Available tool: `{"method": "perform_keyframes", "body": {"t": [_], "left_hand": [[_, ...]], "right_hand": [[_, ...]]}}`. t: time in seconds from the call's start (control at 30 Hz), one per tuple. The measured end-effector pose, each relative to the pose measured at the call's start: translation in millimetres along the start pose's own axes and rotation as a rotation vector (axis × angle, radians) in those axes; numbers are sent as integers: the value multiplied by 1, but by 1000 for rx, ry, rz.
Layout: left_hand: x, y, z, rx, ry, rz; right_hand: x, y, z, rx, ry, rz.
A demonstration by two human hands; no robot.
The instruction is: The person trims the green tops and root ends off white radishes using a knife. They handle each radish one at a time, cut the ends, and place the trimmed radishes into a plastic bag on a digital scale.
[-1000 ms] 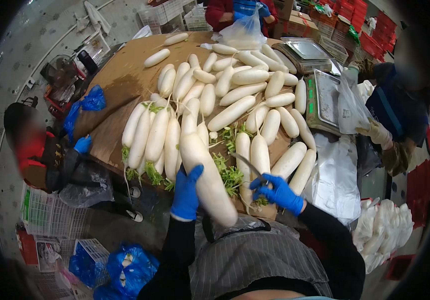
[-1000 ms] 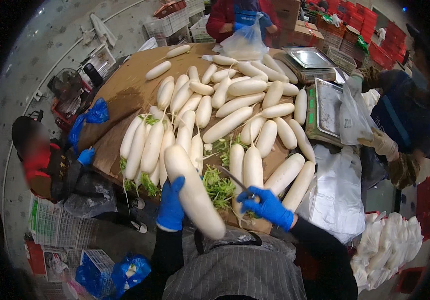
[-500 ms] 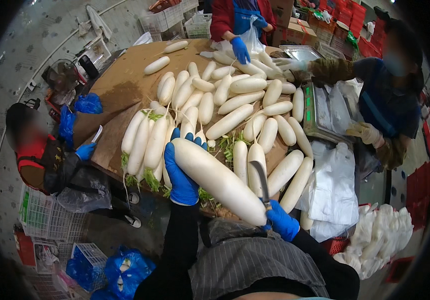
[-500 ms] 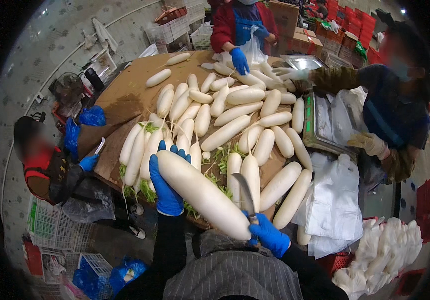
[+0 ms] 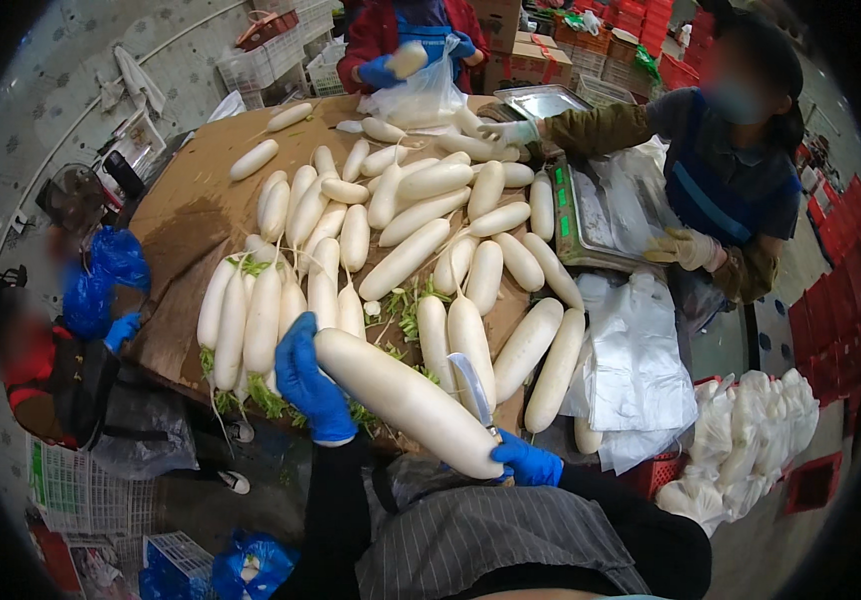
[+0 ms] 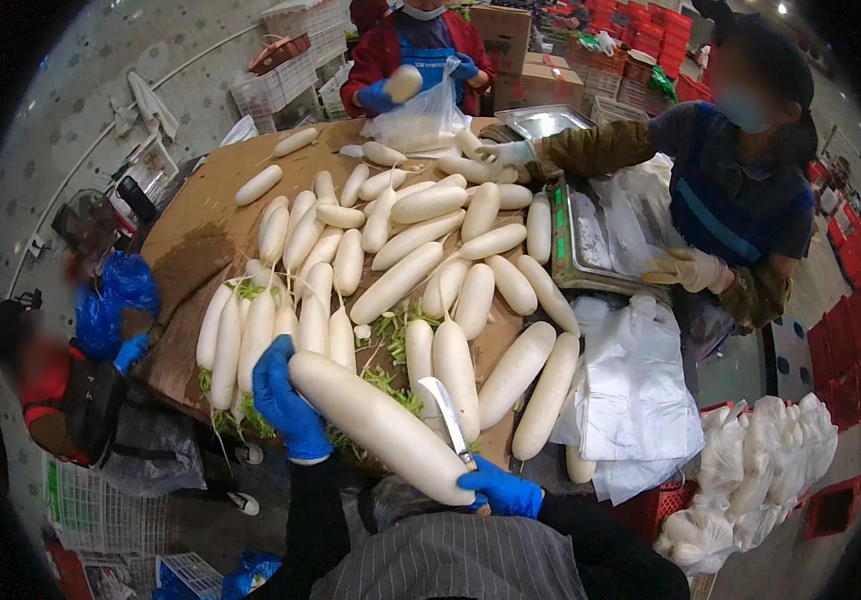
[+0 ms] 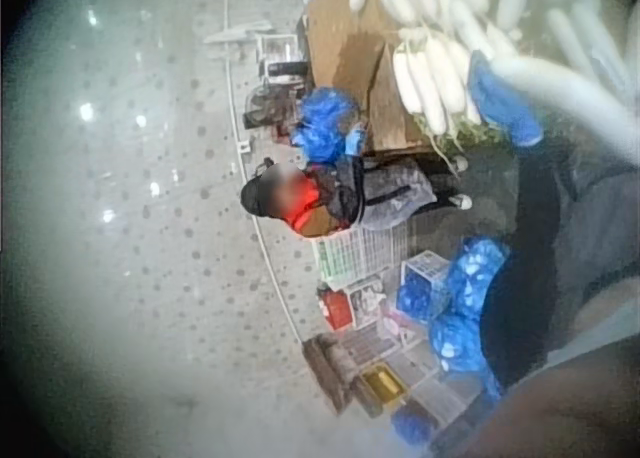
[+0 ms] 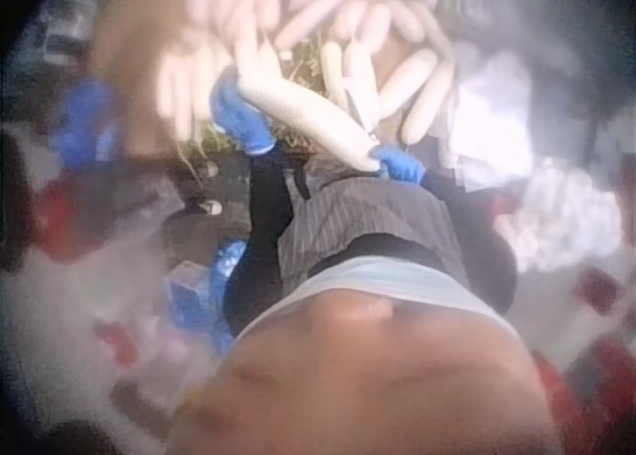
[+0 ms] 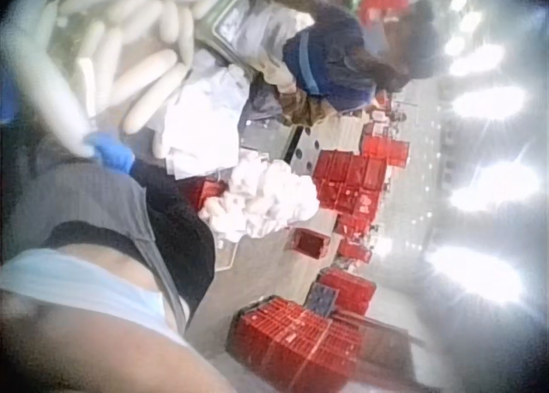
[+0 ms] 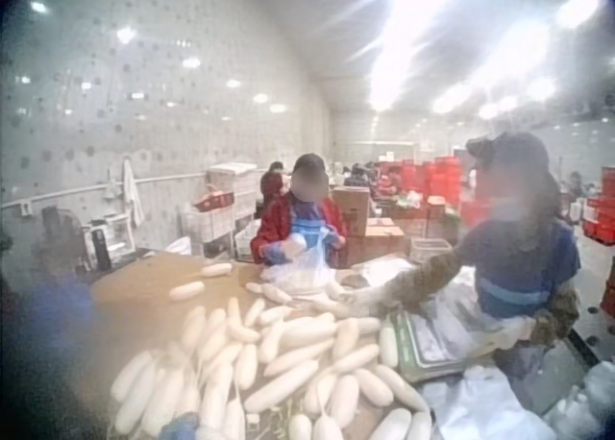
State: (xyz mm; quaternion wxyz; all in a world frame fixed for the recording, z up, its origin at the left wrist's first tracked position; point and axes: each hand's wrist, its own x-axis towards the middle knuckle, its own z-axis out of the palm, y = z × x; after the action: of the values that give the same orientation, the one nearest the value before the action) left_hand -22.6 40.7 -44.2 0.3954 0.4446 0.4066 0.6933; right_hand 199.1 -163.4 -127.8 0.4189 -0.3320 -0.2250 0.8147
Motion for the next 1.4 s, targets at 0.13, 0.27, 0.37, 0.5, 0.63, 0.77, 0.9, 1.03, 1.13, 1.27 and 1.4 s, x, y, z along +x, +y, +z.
{"method": "perform_keyframes", "body": {"t": [0.13,0.27,0.37,0.5,0.63,0.77,0.9,1.03,1.13,1.27,1.4], "left_hand": [[9,-5,-27,-91,51,-4],[-6,-23,-50,-192,89,-203],[-26,-30,-69,-170,98,-332],[-36,-24,-73,-139,120,-411],[-36,-25,-63,-127,-4,-418],[-24,-30,-69,130,15,-252],[12,-88,-83,728,-122,204],[36,-72,-40,1471,-296,253],[49,-95,-32,1742,-343,274],[64,-89,-30,1607,-444,207],[87,-95,-58,932,-509,-34]], "right_hand": [[6,-14,15,246,140,-46],[51,-78,11,25,341,-254],[104,-132,14,-99,558,-461],[178,-227,-11,21,563,-573],[208,-312,-64,-153,761,-1009],[189,-261,19,-486,468,-852],[132,-158,50,-620,275,-465],[98,-90,49,-469,348,-357],[75,-75,55,-405,392,-338],[48,-73,55,-389,456,-279],[29,-72,54,-403,487,-301]]}}
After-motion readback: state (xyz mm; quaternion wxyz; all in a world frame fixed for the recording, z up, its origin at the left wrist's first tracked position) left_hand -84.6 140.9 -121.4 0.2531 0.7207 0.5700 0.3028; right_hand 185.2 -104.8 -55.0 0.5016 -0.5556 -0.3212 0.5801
